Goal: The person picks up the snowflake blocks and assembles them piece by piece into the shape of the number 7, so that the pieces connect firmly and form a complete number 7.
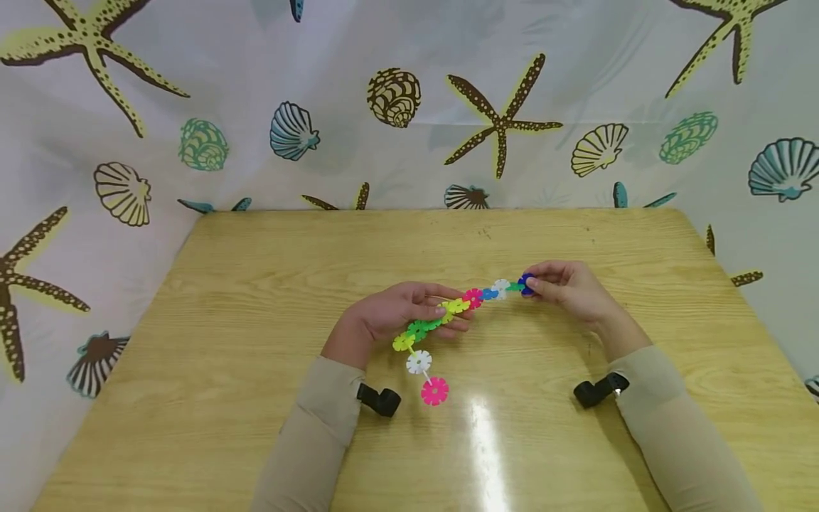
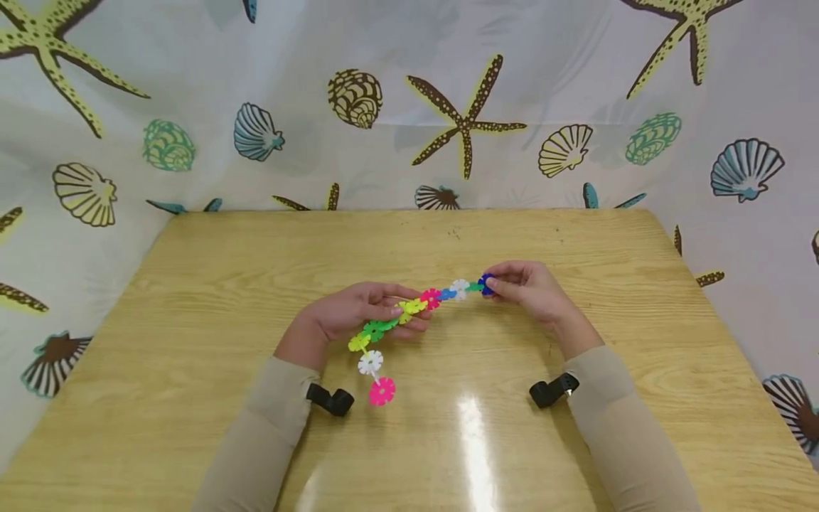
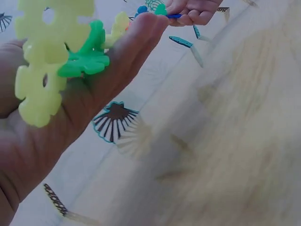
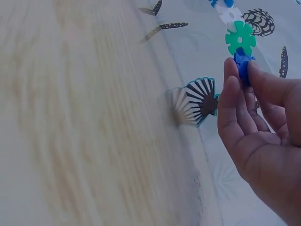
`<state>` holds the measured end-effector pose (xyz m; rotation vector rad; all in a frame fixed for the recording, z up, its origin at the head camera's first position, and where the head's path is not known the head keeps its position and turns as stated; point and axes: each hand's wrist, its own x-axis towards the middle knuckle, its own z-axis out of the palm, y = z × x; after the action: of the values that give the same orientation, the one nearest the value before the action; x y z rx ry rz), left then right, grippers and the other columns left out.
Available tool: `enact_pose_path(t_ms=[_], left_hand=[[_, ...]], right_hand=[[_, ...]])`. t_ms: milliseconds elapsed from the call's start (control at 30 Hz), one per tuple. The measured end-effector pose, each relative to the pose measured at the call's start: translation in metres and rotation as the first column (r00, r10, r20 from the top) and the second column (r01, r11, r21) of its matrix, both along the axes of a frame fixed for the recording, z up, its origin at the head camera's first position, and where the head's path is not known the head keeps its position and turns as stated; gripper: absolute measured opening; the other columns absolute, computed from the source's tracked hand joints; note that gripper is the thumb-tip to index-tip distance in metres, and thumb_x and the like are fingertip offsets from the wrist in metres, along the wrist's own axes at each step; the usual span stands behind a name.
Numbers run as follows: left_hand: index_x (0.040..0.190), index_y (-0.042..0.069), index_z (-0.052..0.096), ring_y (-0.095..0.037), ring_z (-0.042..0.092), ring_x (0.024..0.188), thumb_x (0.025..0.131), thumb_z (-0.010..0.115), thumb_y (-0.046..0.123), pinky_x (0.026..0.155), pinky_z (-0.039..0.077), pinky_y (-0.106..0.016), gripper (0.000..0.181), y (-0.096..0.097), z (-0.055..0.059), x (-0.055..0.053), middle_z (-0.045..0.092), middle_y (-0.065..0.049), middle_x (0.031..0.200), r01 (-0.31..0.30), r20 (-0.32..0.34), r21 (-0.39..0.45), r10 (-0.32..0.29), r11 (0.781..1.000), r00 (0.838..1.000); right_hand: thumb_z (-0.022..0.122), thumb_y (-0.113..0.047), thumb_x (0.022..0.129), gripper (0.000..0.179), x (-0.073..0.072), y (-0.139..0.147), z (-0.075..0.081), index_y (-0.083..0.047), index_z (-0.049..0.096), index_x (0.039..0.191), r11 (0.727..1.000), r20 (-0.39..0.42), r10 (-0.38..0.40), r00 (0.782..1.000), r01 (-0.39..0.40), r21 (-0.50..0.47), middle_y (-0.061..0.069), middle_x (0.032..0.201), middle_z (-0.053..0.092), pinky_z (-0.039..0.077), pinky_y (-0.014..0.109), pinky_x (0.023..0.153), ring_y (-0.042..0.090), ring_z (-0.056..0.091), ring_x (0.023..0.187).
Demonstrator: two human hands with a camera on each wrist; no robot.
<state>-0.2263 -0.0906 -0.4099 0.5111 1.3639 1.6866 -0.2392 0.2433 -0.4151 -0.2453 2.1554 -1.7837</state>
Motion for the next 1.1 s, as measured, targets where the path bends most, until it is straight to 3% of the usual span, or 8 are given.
enact_pose_path(t_ms=[133,233,367,500,667,833,1033,1100], left_hand=[[0.147,0.001,0.039,-0.032,0.062,0.125,0.105,0.046,0.008,0.106,0.052,-0.045,0.042,0.002,0.008,-0.005,0.051,-0.025,0.146,-0.019,-0.03,-0.155,0.015,0.988,0.999],[0.145,0.003,0.046,-0.031,0.064,0.123,0.105,0.049,0.008,0.107,0.051,-0.044,0.041,0.004,0.014,-0.015,0.051,-0.019,0.148,-0.023,-0.105,-0.269,-0.006,0.963,0.994],[0.143,0.009,0.054,-0.028,0.059,0.13,0.103,0.055,0.012,0.112,0.047,-0.041,0.041,0.004,0.023,-0.031,0.048,-0.011,0.151,-0.03,-0.265,-0.413,-0.089,0.91,0.96],[0.139,0.015,0.061,-0.021,0.054,0.131,0.1,0.061,0.019,0.112,0.046,-0.039,0.039,0.004,0.03,-0.048,0.055,-0.005,0.147,-0.068,-0.432,-0.517,-0.191,0.853,0.882],[0.131,0.01,0.067,-0.023,0.057,0.118,0.098,0.064,0.017,0.103,0.051,-0.038,0.034,0.01,0.031,-0.069,0.063,-0.007,0.135,-0.138,-0.541,-0.534,-0.212,0.834,0.814],[0.121,0.007,0.072,-0.025,0.062,0.117,0.098,0.062,0.009,0.103,0.053,-0.038,0.025,0.026,0.036,-0.087,0.068,-0.011,0.127,-0.189,-0.621,-0.562,-0.261,0.805,0.739],[0.116,0.007,0.074,-0.025,0.062,0.119,0.1,0.058,0.006,0.108,0.05,-0.038,0.023,0.045,0.039,-0.101,0.07,-0.01,0.124,-0.229,-0.7,-0.616,-0.392,0.754,0.597],[0.114,0.009,0.075,-0.024,0.061,0.121,0.1,0.058,0.005,0.109,0.048,-0.038,0.022,0.05,0.037,-0.103,0.07,-0.008,0.123,-0.239,-0.707,-0.633,-0.424,0.737,0.566]], right_hand=[[0.064,-0.014,0.098,0.035,0.006,0.006,0.005,0.009,0.059,0.124,0.999,-0.021,0.001,1.0,0.0,0.041,-0.003,0.101,0.072,0.061,0.031,0.089,0.009,0.072,0.093],[0.063,-0.014,0.099,0.034,0.011,0.011,0.008,0.009,0.059,0.123,0.999,-0.029,-0.008,1.0,0.01,0.054,-0.002,0.102,0.072,0.06,0.032,0.09,0.01,0.072,0.094],[0.063,-0.012,0.098,0.032,0.021,0.013,0.012,0.01,0.059,0.121,0.999,-0.018,-0.018,1.0,0.018,0.035,0.001,0.102,0.071,0.06,0.033,0.09,0.012,0.073,0.093],[0.063,-0.01,0.098,0.032,0.031,0.011,0.015,0.012,0.057,0.12,0.999,0.003,-0.032,0.999,0.032,-0.015,0.002,0.102,0.07,0.06,0.034,0.09,0.014,0.074,0.093],[0.062,-0.005,0.098,0.031,0.039,0.007,0.016,0.017,0.055,0.119,0.995,-0.001,-0.078,0.997,0.077,-0.059,0.0,0.099,0.072,0.06,0.036,0.089,0.015,0.075,0.093],[0.064,-0.007,0.096,0.034,0.048,0.001,0.017,0.018,0.059,0.119,0.989,-0.007,-0.147,0.989,0.147,0.006,0.0,0.098,0.072,0.061,0.033,0.087,0.011,0.074,0.09],[0.07,-0.009,0.093,0.029,0.062,-0.016,0.015,0.011,0.068,0.114,0.976,-0.031,-0.172,0.985,0.175,0.13,0.016,0.105,0.074,0.063,0.034,0.083,0.016,0.075,0.088],[0.072,-0.009,0.092,0.027,0.066,-0.023,0.015,0.01,0.07,0.111,0.974,-0.039,-0.162,0.986,0.166,0.156,0.02,0.105,0.074,0.063,0.035,0.081,0.018,0.075,0.088]])
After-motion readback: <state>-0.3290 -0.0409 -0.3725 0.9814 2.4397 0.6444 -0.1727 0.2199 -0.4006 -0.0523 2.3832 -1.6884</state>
